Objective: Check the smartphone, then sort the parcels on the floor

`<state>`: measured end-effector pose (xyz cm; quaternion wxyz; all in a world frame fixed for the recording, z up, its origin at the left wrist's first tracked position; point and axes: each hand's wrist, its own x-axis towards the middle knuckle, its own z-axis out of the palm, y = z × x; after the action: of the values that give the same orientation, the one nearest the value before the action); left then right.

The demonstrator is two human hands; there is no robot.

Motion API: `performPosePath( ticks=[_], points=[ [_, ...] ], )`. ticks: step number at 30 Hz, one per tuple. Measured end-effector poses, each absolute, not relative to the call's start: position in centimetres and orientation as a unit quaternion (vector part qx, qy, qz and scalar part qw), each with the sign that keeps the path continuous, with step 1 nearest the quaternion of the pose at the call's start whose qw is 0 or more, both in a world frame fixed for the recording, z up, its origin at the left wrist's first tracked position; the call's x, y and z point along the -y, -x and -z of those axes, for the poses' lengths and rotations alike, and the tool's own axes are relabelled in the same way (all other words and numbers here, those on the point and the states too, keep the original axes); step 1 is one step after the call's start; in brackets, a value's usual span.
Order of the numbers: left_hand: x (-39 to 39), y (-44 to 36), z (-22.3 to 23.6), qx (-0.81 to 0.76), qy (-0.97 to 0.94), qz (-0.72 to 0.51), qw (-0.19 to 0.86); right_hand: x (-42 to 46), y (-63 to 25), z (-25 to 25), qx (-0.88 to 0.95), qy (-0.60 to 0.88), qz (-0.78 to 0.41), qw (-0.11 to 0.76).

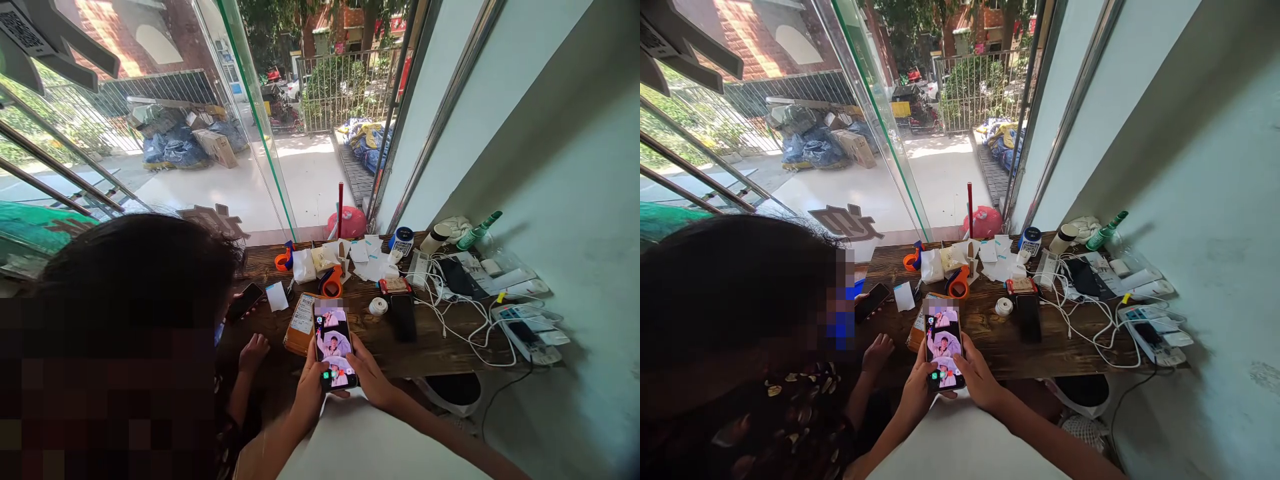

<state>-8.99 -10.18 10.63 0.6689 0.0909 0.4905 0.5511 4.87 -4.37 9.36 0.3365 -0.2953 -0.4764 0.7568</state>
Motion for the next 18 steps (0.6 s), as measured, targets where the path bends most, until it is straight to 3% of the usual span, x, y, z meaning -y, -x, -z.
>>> performPosePath(
  ticks=[6,12,18],
  points=[
    [10.3,8.6,-10.5,-0.529,-0.206,-0.524,0.635,4.5,-5.0,-9.6,0.499,0.312,-0.737,0.332],
    [10.6,8.9,-10.1,-0.458,-0.077,-0.572,0.676,5.1,-4.8,-8.9,0.469,0.315,-0.761,0.32],
    [11.0,8.8,-9.4,-0.531,-0.207,-0.52,0.636,5.5,-4.5,-8.4,0.474,0.325,-0.746,0.336]
  ],
)
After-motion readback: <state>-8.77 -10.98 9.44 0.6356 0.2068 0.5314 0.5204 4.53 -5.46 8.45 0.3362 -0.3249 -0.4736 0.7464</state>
